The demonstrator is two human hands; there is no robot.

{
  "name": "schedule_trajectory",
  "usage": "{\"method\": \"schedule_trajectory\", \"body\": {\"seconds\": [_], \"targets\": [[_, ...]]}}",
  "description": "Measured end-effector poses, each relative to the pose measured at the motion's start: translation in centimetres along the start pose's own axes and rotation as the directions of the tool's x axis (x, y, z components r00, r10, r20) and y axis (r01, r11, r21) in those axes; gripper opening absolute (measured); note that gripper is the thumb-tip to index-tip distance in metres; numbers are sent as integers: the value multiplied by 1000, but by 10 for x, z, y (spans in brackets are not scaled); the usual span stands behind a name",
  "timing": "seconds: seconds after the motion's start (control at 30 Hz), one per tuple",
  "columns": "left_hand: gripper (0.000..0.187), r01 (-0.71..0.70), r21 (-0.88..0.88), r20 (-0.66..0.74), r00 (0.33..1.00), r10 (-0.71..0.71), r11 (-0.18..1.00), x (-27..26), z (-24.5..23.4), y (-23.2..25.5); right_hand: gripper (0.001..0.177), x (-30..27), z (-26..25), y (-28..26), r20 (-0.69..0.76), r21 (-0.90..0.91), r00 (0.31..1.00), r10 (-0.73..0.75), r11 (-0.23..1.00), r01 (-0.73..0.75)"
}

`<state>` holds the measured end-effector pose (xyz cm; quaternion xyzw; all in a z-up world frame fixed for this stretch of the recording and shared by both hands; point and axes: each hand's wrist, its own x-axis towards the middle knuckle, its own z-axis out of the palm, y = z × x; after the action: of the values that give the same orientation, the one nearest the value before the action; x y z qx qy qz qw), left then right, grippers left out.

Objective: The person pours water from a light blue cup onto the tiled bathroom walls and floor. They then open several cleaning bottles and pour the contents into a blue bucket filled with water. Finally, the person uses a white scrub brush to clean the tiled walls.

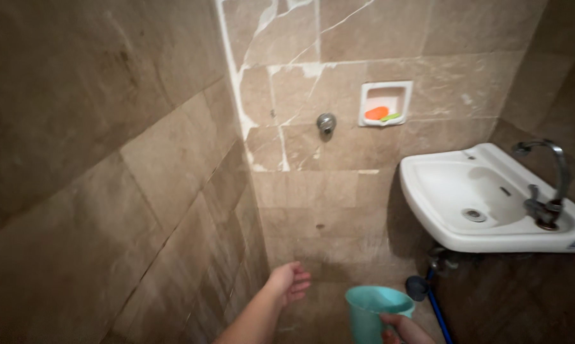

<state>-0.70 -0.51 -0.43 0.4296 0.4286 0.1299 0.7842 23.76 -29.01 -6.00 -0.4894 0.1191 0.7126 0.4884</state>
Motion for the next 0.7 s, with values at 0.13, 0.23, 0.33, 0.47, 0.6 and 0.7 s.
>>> {"method": "schedule_trajectory", "body": {"seconds": [0.13, 0.23, 0.33, 0.47, 0.6, 0.7], "targets": [[36, -21, 37, -29, 999, 22, 999, -19, -12, -8, 47, 14, -3, -52, 430, -333, 750, -502, 684, 649], [37, -33, 59, -45, 998, 35, 998, -32, -20, 0, 26, -4, 68, -165, 166, -154, 894, -416, 885, 440], [39, -33, 57, -53, 998, 36, 998, -45, -17, 8, 26, -64, 139, -249, 96, -98, 891, -443, 887, 452], [42, -58, 77, -29, 998, 60, 995, -61, -9, 17, 28, -114, 185, -264, 93, -209, 793, -602, 767, 606], [42, -73, 67, -33, 997, 75, 995, -77, -10, 33, 31, -128, 178, -248, 231, -205, 731, -642, 702, 682], [37, -123, 69, -45, 991, 126, 990, -88, -13, 43, 34, -118, 148, -227, 215, -186, 765, -607, 743, 642]]}}
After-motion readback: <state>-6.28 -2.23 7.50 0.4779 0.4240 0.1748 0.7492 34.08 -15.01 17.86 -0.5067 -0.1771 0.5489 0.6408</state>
